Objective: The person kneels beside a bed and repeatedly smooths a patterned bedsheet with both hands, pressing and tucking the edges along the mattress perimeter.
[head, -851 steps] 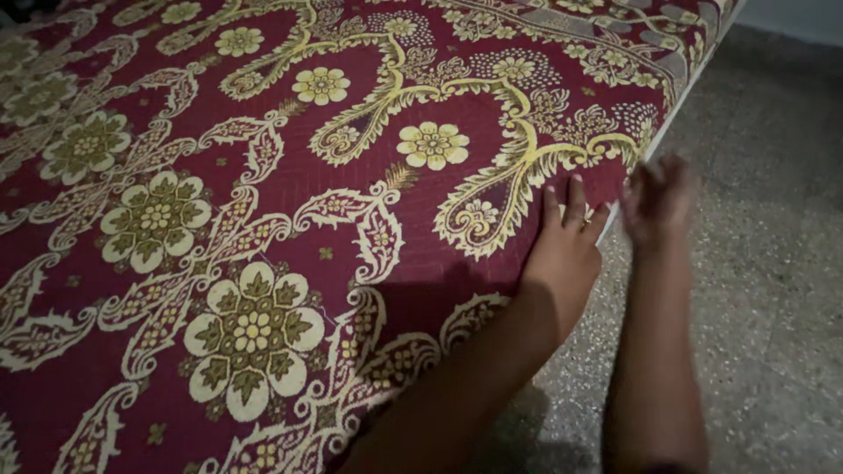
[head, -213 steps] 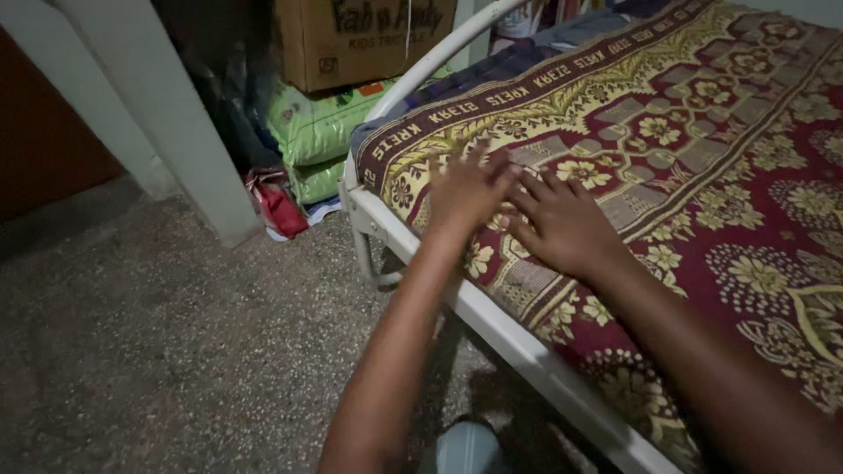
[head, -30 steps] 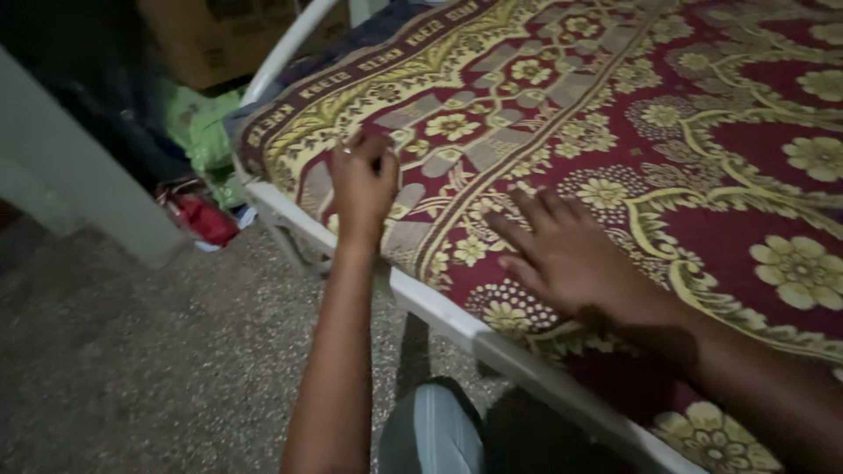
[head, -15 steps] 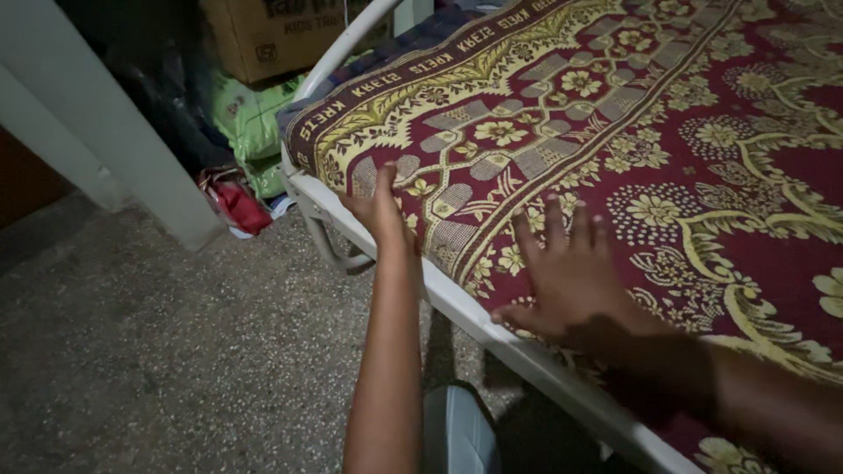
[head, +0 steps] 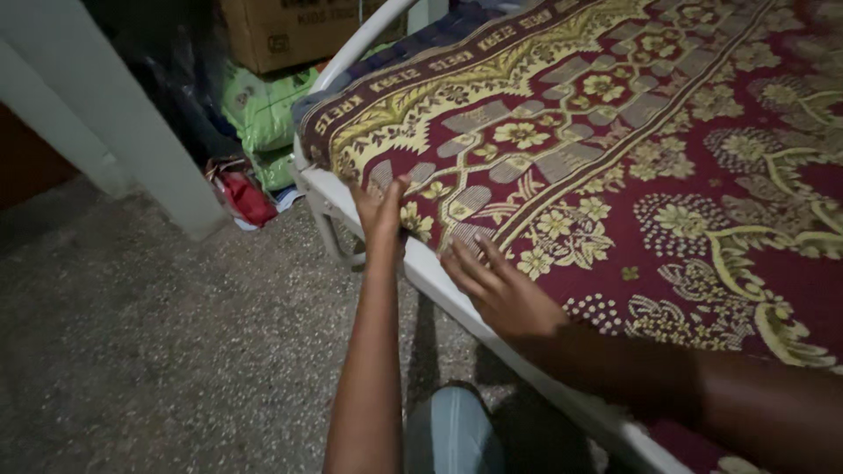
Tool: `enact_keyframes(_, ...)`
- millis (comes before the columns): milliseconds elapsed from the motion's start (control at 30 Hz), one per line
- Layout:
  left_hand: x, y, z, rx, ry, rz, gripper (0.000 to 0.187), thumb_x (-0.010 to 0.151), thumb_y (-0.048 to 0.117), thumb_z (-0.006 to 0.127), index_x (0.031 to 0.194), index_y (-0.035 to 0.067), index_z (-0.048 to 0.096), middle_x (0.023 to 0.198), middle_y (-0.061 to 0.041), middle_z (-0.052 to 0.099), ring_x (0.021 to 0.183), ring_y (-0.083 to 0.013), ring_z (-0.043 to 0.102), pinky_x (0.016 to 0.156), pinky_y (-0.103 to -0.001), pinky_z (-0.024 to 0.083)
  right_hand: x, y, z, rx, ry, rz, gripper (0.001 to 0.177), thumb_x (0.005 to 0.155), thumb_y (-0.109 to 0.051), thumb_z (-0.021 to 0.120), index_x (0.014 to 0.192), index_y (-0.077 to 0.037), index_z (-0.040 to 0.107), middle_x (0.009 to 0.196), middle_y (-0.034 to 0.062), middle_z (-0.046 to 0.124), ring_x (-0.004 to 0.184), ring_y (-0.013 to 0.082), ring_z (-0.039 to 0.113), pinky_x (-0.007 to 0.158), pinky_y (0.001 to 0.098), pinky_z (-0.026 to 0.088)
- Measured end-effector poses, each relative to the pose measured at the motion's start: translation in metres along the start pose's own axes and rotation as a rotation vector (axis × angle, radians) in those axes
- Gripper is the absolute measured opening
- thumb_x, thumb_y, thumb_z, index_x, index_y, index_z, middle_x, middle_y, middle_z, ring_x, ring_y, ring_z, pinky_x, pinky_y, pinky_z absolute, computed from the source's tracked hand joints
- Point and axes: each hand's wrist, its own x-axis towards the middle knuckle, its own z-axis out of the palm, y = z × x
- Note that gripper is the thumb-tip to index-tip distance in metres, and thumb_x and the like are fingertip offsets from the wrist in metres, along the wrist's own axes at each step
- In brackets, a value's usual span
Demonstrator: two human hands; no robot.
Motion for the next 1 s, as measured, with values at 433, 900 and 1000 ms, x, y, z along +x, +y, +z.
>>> enact_keyframes(433,-0.046,0.071,-0.039,1.134,-0.445,0.84,0.056,0.107,0.041,0.062,0.156,0.021,0.045,0.172,-0.008,0.037,0.162,-0.0334,0.026,0.133,-0.054,0.018,0.043,0.005,-0.025,0.17,0.045,0.013,0.048,0.089,-0.026,0.06,0.127,0.002,0.069,0.155,0.0263,0.039,0.148,0.0474,0.025,0.12,0.0596,0.012)
enact_keyframes(900,-0.091,0.085,0.004,1.349,-1.183,1.266,0.084,0.093,0.057,0.06,0.162,0.037,0.015,0.171,0.002,0.013,0.156,-0.0277,0.008,0.124,-0.062,-0.002,-0.125,0.004,-0.059,0.72,-0.32,0.689,0.096,0.089,-0.057,0.056,0.166,-0.029,0.006,0.174,0.0198,-0.002,0.154,0.0493,0.008,0.116,0.0635,0.003)
enact_keyframes(1000,-0.088,0.07,0.008,1.355,-1.213,1.264,0.082,0.091,0.056,0.06,0.16,0.043,0.018,0.17,0.003,0.017,0.155,-0.0277,0.015,0.124,-0.064,0.0,-0.132,-0.021,-0.041,0.425,-0.004,0.645,0.085,0.094,-0.041,0.057,0.164,-0.03,0.01,0.171,0.0164,0.009,0.147,0.0488,0.019,0.115,0.0644,0.006)
